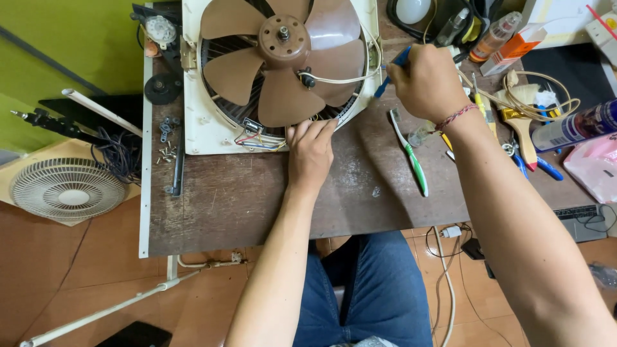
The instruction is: Cleaning the edges and components of a fan base using a small scraping tool and a toothbrush.
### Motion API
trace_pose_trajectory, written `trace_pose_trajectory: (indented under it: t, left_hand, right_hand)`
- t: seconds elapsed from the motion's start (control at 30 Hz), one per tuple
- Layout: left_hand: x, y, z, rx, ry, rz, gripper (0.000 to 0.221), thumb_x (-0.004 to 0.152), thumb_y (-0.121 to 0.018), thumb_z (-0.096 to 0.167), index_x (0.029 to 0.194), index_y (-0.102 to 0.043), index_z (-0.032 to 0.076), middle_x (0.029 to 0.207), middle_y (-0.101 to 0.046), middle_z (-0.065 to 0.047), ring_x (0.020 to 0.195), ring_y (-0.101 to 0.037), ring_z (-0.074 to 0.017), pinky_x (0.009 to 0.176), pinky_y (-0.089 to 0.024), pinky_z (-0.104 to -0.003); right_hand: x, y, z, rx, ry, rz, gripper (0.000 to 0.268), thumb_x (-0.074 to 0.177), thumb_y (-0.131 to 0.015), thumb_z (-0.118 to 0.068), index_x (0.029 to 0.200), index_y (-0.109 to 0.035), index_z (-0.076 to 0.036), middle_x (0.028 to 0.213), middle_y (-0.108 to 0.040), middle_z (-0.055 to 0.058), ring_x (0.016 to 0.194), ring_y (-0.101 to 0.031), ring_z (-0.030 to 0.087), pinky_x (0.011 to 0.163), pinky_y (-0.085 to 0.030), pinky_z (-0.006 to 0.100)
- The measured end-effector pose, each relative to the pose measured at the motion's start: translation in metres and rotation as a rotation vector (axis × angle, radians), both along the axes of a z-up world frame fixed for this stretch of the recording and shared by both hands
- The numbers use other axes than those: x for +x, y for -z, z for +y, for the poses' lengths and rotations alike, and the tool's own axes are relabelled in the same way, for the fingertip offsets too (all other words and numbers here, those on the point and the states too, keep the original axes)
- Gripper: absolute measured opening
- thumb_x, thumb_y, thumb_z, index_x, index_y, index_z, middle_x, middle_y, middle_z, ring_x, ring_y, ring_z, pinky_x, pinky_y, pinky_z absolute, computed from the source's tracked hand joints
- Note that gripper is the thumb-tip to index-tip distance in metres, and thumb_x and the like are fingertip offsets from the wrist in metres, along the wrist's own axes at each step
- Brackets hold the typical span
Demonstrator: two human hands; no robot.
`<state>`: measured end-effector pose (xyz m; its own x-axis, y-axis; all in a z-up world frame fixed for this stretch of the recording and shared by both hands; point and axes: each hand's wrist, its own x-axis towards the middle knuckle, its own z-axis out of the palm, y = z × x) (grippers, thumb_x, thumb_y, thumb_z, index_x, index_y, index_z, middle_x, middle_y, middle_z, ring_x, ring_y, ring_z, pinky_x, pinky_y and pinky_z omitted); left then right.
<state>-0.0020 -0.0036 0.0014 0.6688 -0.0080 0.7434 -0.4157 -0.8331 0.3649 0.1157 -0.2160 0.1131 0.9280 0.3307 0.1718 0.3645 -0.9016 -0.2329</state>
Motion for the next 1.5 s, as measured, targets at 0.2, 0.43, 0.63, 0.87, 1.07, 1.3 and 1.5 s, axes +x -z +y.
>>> trace_pose_trajectory:
  t: [0.2,0.43,0.63,0.87,1.07,1.3,1.5]
  left_hand:
    - [0.001,0.003,0.000,0.012,0.000,0.007,0.024,0.090,-0.073,-0.003,0.110,-0.078,0.010,0.100,-0.075,0.001,0.091,-0.061,-0.0221,0.082,-0.041,-0.039]
    - [0.001,0.002,0.000,-0.003,-0.006,-0.007,0.021,0.091,-0.072,-0.002,0.107,-0.078,0.010,0.098,-0.074,0.001,0.090,-0.060,-0.0217,0.084,-0.041,-0.040]
    - [0.000,0.002,0.000,0.010,-0.010,0.013,0.024,0.091,-0.072,-0.003,0.110,-0.078,0.011,0.101,-0.075,0.001,0.091,-0.060,-0.0223,0.079,-0.038,-0.039]
    - [0.002,0.004,0.000,-0.004,0.003,0.005,0.024,0.090,-0.071,-0.003,0.109,-0.078,0.010,0.100,-0.075,0.001,0.091,-0.060,-0.0222,0.083,-0.040,-0.039]
    - [0.002,0.004,0.000,0.009,-0.009,0.008,0.025,0.090,-0.072,-0.003,0.110,-0.078,0.011,0.100,-0.075,0.001,0.092,-0.060,-0.0223,0.082,-0.039,-0.039]
    - [0.002,0.004,0.000,0.008,-0.010,0.000,0.024,0.091,-0.070,-0.003,0.109,-0.078,0.011,0.100,-0.075,0.001,0.092,-0.060,-0.0223,0.082,-0.040,-0.039]
    - [0.006,0.007,0.002,0.042,-0.028,-0.059,0.023,0.092,-0.066,0.003,0.109,-0.073,0.017,0.097,-0.069,0.002,0.094,-0.065,-0.0200,0.076,-0.044,-0.034]
  right_hand:
    - [-0.004,0.016,0.006,0.087,-0.083,-0.180,0.041,0.113,-0.064,-0.014,0.077,-0.049,-0.001,0.062,-0.056,0.016,0.048,-0.049,0.038,0.051,-0.040,0.050]
    - [-0.008,0.005,0.006,0.167,0.023,-0.143,0.045,0.112,-0.065,-0.016,0.073,-0.044,-0.007,0.058,-0.051,0.008,0.051,-0.043,0.032,0.059,-0.037,0.046]
    - [-0.007,0.013,0.007,0.050,0.043,-0.004,0.057,0.106,-0.064,-0.022,0.060,-0.033,-0.011,0.051,-0.039,0.010,0.048,-0.034,0.036,0.061,-0.039,0.050]
    - [-0.014,0.008,0.015,0.333,0.076,-0.161,0.040,0.110,-0.067,-0.016,0.071,-0.061,-0.009,0.059,-0.058,0.001,0.050,-0.045,0.019,0.058,-0.040,0.039]
    - [-0.017,0.006,0.020,0.278,0.188,0.116,0.044,0.104,-0.063,-0.019,0.064,-0.052,-0.007,0.058,-0.055,0.010,0.054,-0.049,0.027,0.057,-0.041,0.044]
    - [-0.029,-0.001,0.035,0.729,0.353,-0.049,0.017,0.103,-0.062,-0.016,0.097,-0.075,-0.008,0.069,-0.074,0.002,0.053,-0.071,0.010,0.049,-0.059,0.025]
    - [-0.058,0.027,0.049,0.649,0.331,0.004,0.020,0.101,-0.060,-0.015,0.104,-0.073,0.000,0.059,-0.070,0.006,0.064,-0.075,0.026,0.067,-0.057,0.038]
